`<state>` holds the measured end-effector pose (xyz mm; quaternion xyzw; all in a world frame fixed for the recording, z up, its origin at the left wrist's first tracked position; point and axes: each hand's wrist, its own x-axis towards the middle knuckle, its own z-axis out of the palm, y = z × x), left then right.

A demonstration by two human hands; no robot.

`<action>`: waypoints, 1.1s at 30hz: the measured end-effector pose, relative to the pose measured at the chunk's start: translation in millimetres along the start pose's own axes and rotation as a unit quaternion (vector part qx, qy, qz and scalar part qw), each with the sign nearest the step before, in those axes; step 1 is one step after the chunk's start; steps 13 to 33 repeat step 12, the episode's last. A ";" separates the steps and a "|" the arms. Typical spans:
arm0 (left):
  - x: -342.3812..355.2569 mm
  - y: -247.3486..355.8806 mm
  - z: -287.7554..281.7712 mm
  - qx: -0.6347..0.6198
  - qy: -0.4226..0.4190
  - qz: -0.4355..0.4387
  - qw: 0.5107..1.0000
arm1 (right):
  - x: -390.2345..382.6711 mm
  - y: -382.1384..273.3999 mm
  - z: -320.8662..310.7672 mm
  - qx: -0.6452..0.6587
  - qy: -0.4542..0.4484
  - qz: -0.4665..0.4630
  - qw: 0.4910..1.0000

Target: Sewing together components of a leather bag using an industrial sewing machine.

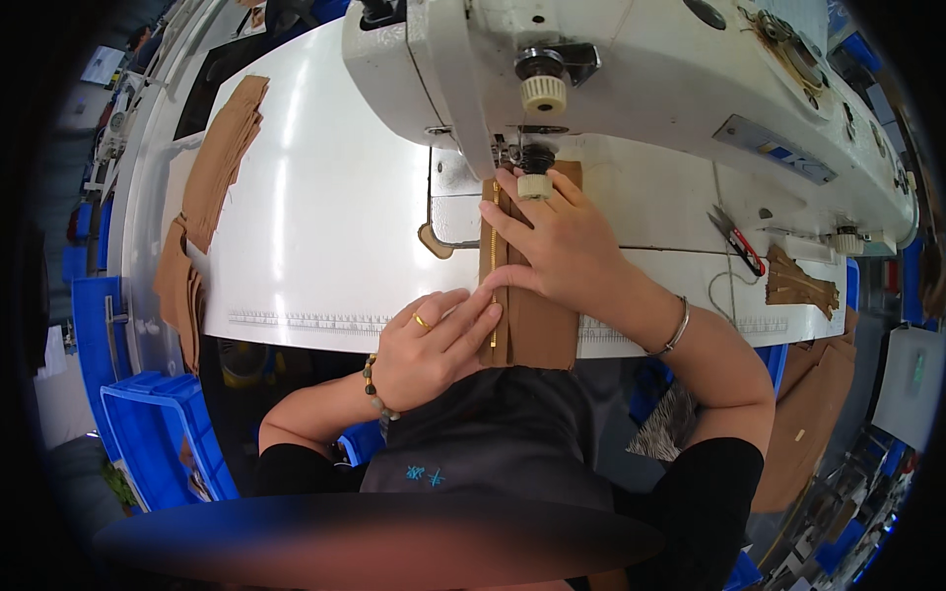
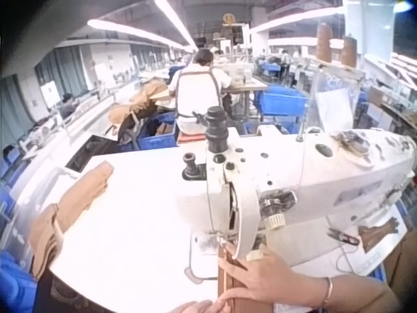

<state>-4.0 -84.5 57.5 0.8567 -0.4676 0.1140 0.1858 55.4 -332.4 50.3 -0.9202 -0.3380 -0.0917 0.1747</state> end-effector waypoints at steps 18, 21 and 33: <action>-43.4 -119.1 -84.3 0.200 0.080 -0.223 0.951 | 4.6 -3.2 -1.3 -0.010 -0.016 0.016 1.000; -43.4 -119.1 -84.3 0.200 0.080 -0.223 0.951 | 4.6 -3.2 -1.3 -0.010 -0.016 0.016 1.000; -43.4 -119.1 -84.3 0.200 0.080 -0.223 0.951 | 4.6 -3.2 -1.3 -0.010 -0.016 0.016 1.000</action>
